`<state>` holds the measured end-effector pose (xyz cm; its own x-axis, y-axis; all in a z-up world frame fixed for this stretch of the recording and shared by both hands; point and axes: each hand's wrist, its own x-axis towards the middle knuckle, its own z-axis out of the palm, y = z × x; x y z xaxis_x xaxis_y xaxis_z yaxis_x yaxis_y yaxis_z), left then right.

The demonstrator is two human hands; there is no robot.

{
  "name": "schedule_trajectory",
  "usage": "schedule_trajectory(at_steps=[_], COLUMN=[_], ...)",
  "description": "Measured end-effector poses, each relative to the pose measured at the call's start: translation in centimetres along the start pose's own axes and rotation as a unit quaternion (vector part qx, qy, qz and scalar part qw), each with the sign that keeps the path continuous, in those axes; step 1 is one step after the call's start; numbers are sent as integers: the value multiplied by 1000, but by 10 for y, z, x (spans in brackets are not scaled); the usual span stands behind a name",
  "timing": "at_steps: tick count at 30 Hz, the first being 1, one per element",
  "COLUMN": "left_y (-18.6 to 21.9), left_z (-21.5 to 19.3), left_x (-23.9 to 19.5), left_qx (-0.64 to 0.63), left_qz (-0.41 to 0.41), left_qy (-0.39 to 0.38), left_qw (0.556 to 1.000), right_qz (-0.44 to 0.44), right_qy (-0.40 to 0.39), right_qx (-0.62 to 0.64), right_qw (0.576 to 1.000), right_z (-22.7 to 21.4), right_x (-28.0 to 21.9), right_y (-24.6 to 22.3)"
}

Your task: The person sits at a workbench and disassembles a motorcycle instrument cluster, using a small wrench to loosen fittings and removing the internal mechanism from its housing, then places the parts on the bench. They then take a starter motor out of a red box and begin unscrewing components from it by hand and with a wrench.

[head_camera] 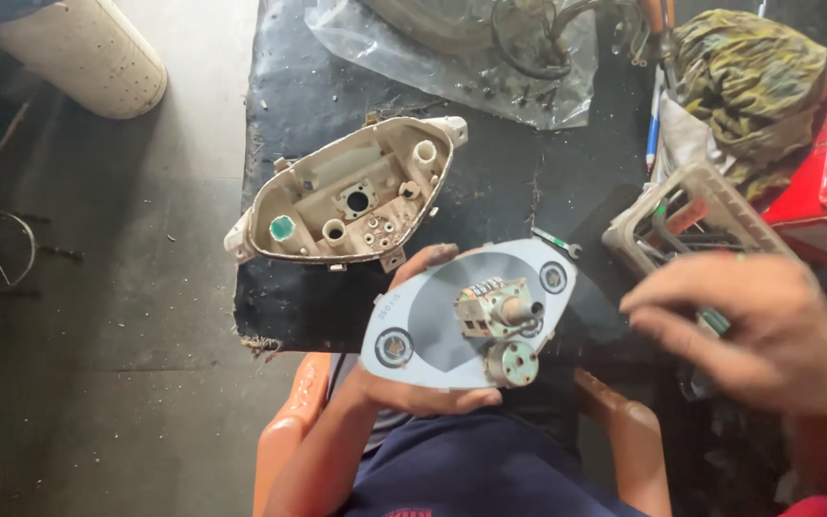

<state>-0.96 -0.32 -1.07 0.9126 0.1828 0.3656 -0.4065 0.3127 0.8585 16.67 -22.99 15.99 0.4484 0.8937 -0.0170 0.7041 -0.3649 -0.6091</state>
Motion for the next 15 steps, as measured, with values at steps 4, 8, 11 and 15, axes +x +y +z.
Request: schedule_trajectory(at_steps=[4, 8, 11, 15], left_y=[0, 2, 12, 20], left_z=[1, 0, -1, -3], left_x=[0, -1, 3, 8], left_qx=[-46, -10, 26, 141], left_qz=[-9, 0, -1, 6], left_qy=[-1, 3, 8, 1], left_qw=[999, 1000, 1000, 990], right_qz=[-146, -189, -171, -207], right_qy=[15, 65, 92, 96], right_qx=[-172, -303, -350, -438], right_qw=[974, 932, 917, 869], right_z=[-21, -7, 14, 27], right_x=[87, 183, 240, 276], right_y=[6, 51, 94, 90])
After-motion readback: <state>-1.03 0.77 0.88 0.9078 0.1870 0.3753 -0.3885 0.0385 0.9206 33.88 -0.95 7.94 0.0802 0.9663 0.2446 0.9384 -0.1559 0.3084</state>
